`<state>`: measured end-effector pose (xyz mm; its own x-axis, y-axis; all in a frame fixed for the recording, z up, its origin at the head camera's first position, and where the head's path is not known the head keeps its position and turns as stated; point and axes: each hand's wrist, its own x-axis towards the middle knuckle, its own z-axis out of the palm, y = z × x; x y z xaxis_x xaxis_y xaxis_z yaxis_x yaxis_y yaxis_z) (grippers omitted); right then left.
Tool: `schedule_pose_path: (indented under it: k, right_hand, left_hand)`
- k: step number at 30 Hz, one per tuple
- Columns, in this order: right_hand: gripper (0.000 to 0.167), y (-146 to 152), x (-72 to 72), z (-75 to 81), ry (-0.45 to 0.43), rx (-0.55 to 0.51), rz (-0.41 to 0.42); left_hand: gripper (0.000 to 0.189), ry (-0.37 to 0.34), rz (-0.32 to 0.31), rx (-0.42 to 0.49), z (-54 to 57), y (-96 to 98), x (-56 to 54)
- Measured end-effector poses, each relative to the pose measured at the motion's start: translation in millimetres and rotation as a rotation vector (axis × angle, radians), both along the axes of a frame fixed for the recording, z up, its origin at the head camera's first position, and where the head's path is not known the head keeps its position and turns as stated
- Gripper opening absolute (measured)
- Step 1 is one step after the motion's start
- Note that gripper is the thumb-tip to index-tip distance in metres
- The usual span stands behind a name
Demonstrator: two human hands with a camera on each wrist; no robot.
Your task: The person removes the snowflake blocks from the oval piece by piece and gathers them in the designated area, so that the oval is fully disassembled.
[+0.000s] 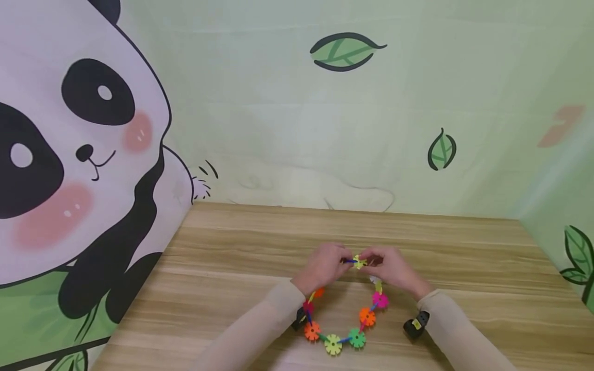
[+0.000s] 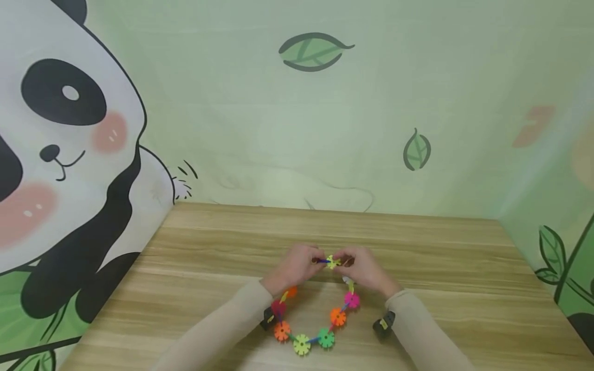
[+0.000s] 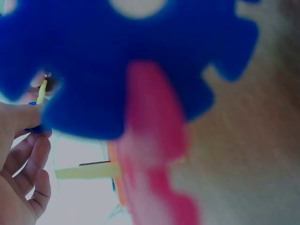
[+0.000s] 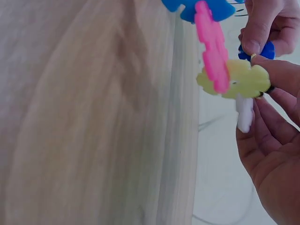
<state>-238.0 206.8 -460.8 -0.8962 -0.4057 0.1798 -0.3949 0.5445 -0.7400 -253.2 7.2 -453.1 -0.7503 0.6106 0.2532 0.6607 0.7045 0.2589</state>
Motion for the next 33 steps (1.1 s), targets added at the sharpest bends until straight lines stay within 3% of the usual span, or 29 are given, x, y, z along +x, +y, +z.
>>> schedule_pose_path:
  k: [10,18,24,29,33]
  right_hand:
    - [0.014,2.7,0.9,-1.2,-0.013,0.013,-0.014]
    - [0.013,3.5,1.3,-1.0,-0.023,0.033,-0.033]
    - [0.014,3.9,1.2,-1.0,-0.036,0.03,-0.038]
    - [0.015,6.3,-0.2,-1.3,-0.036,0.02,-0.041]
    - [0.015,10.9,-1.3,-1.4,-0.039,0.016,-0.057]
  left_hand:
    - [0.005,0.071,-0.027,0.011,-1.9,-0.6,-1.7]
    - [0.003,0.167,-0.131,0.009,-2.7,-3.7,-2.0]
    - [0.004,0.203,-0.137,0.023,-5.4,-4.6,-1.7]
    - [0.008,0.205,-0.142,0.059,-7.6,-6.4,-2.3]
    - [0.008,0.107,-0.147,0.117,-6.4,-10.6,-5.2]
